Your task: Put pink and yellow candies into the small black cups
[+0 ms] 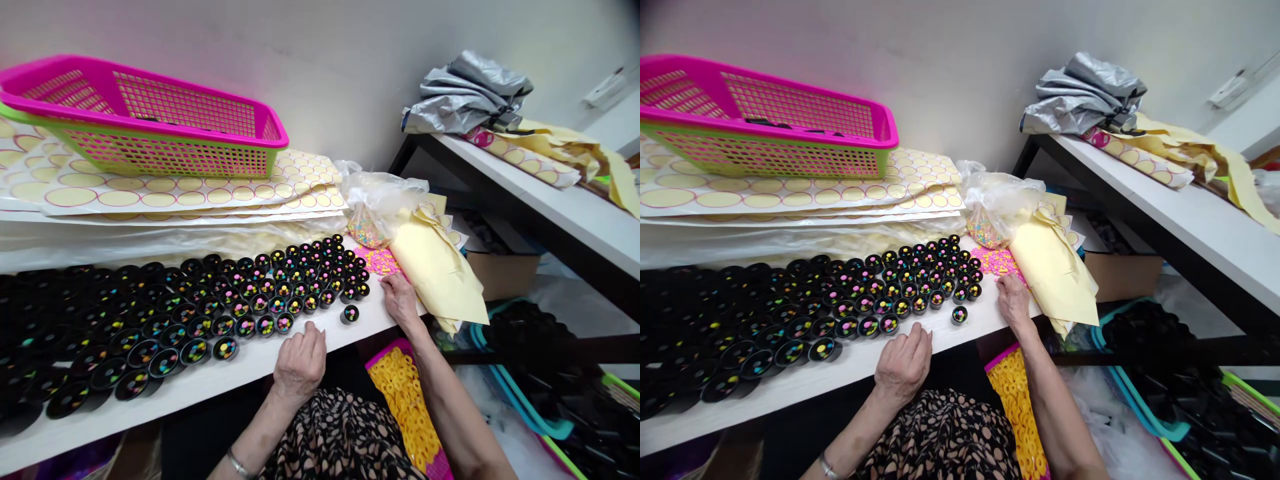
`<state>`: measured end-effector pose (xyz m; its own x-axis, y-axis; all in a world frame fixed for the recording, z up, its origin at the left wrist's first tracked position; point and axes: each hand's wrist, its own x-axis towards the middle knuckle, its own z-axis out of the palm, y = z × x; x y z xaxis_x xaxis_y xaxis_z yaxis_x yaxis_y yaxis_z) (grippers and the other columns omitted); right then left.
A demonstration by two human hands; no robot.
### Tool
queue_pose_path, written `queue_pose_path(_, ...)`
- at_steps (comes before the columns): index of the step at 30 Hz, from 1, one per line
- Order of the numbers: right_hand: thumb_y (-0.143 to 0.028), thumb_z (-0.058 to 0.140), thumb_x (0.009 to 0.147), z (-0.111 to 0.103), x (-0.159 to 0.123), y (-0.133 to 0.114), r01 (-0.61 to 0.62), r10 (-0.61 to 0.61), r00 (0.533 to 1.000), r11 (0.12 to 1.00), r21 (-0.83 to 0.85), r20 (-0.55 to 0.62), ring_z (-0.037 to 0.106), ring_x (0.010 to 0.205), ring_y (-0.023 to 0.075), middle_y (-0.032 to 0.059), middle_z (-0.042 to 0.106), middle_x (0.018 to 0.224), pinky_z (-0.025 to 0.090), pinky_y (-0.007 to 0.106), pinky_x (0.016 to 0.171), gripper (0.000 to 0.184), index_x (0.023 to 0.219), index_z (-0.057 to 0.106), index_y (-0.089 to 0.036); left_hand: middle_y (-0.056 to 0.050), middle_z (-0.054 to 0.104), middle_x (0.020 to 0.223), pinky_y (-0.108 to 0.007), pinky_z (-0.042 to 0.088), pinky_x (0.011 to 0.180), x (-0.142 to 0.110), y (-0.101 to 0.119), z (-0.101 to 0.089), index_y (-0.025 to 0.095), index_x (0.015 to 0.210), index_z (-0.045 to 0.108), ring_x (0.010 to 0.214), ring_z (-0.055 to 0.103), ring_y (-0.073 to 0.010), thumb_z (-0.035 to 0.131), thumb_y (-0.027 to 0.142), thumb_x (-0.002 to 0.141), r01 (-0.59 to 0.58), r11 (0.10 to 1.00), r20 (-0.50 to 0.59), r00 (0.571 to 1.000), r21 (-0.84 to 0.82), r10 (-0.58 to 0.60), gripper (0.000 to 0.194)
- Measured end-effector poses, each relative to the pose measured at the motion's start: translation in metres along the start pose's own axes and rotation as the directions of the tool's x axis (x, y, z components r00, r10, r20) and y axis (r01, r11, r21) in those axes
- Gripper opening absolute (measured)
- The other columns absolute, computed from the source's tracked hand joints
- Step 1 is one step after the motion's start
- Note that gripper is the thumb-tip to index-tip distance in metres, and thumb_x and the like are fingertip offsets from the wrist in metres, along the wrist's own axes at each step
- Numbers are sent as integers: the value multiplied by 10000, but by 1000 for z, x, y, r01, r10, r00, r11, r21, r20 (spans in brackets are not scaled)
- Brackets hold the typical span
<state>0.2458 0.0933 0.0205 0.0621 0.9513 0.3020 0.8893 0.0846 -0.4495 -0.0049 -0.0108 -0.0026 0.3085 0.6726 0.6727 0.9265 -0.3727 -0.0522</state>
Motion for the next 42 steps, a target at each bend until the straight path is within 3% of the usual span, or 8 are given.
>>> queue_pose_path(12,-246,459,735,-3,0,21,-9,3,1000,978,209,30,532,703,152,32,591,714,409,280,685,158,718,592,-162,-110,643,946,-308,348,524,4,0,-1,124,874,579,592,486,-142,590,215,740,-11,1000,-17,1000,25,11,162)
queue_pose_path(25,-260,474,764,-10,-12,14,44,-43,999,971,234,-9,516,729,151,28,551,750,416,288,697,149,759,597,-177,-115,642,949,-311,340,524,4,0,0,123,879,577,591,483,-145,589,220,741,-15,1000,-20,1000,26,15,169)
queue_pose_path(34,-281,413,792,-7,-19,10,160,-144,983,976,-147,117,497,737,169,55,537,757,367,291,673,208,692,562,-176,-124,632,941,-324,306,532,-5,6,-6,129,810,559,607,486,-144,536,221,774,31,999,9,999,-10,-31,101)
queue_pose_path(36,-312,394,799,-6,-18,11,138,-101,978,970,-199,183,496,725,174,55,539,758,355,292,650,218,697,540,-186,-127,624,947,-319,288,523,-6,6,-7,130,816,555,614,490,-138,508,220,791,34,999,37,999,-22,-33,105)
queue_pose_path(39,-362,391,791,-8,-12,6,16,56,959,968,-251,277,492,668,174,51,548,712,328,284,588,243,664,514,-196,-122,620,948,-320,278,521,-6,4,-8,134,818,553,624,491,-138,497,216,797,44,999,70,997,-33,-42,102)
queue_pose_path(42,-355,417,759,-13,-4,-2,-107,162,942,975,-194,293,489,619,172,51,561,648,302,274,545,238,617,513,-191,-121,620,960,-325,291,537,-5,4,-8,133,832,555,635,493,-146,508,215,791,49,998,58,997,-33,-47,103)
